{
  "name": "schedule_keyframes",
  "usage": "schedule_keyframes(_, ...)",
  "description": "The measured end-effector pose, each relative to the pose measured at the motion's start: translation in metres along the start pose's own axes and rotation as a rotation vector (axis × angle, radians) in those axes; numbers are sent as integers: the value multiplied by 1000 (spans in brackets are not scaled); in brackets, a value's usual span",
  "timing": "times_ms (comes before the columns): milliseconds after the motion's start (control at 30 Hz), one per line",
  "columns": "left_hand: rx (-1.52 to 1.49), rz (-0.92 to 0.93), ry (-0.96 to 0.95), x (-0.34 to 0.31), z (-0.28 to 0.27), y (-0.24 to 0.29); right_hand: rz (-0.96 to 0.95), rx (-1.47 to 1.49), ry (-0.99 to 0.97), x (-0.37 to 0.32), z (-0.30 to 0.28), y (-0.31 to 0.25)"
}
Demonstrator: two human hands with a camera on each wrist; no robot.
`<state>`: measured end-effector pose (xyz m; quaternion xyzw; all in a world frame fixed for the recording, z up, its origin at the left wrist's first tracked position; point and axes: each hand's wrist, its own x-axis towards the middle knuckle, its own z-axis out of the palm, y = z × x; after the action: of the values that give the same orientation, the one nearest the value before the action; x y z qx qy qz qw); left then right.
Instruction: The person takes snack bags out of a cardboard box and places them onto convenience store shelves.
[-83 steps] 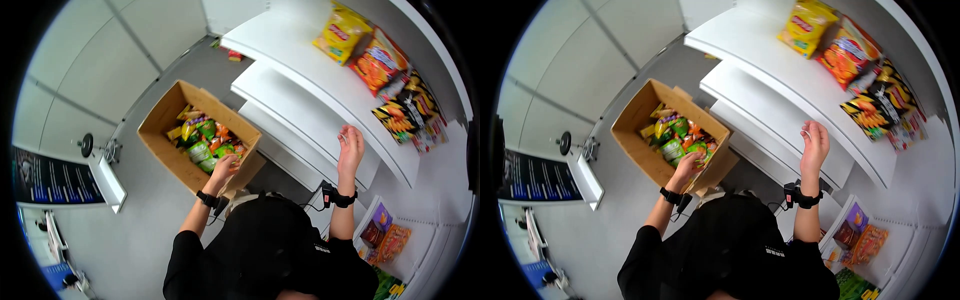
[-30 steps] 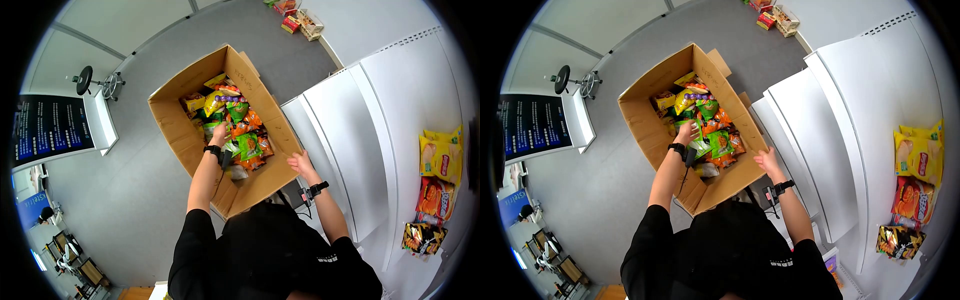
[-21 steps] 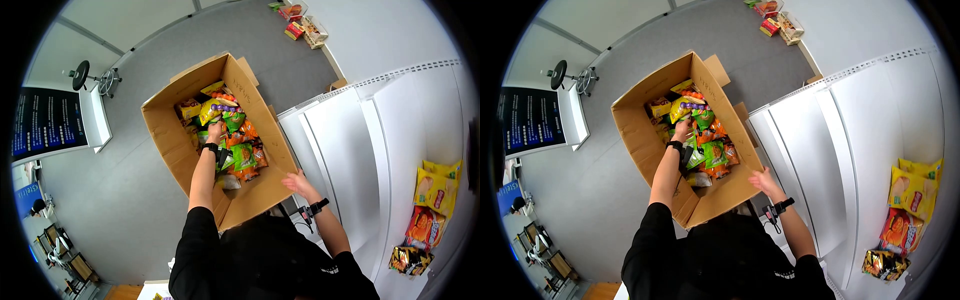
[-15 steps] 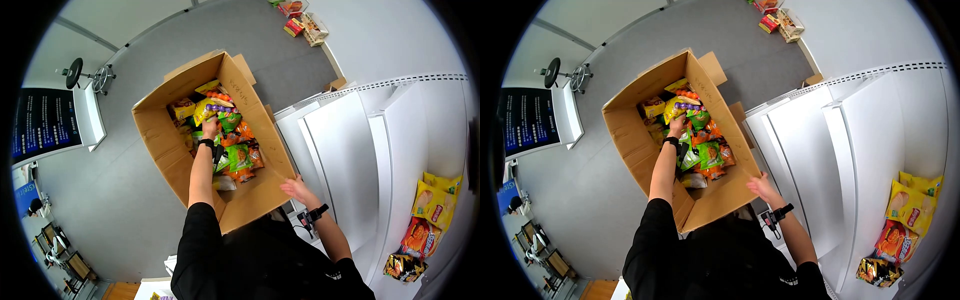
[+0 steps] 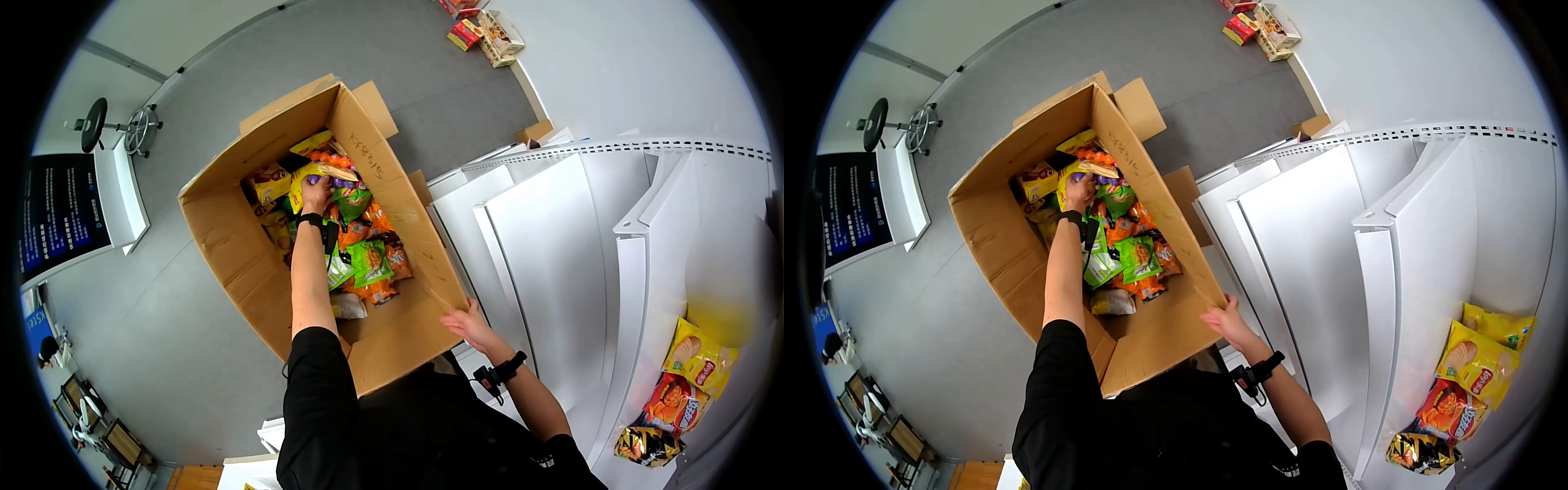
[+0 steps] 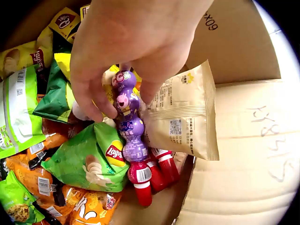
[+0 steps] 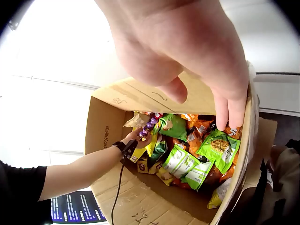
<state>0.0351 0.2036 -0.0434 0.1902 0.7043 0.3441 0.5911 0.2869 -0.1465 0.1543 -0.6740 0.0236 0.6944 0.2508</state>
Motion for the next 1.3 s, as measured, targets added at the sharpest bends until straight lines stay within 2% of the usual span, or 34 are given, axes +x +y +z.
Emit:
schedule_keyframes(167, 15, 65, -49, 36, -11, -36, -8, -14, -9, 2, -2, 4)
schedule_keyframes(300, 50, 21, -218, -5, -21, -38, -21, -29, -29, -1, 2, -2)
schedule_keyframes(367, 52, -103, -351, -30, -27, -33, -31, -32, -29, -2, 2, -1)
schedule_keyframes(400, 59, -137, -275, -52, -25, -24, -32, -32, -29, -3, 3, -1)
schedule_keyframes(500, 71, -136, -392, -74, -40, -33, -49, -33, -17, -3, 4, 1)
schedule_keyframes(600, 20, -260, -265, -111, -52, -31, -76, -22, -18, 1, 2, 7)
schedule_keyframes(933, -6, -263, -468, -211, -121, -39, -217, -44, 44, -3, 11, 14)
schedule_keyframes(1133, -104, -380, -617, -265, -145, -30, -313, 212, -22, -9, 13, 24)
schedule_keyframes(1300, -58, -379, -784, -297, -158, -15, -375, 275, -24, -15, 19, 29)
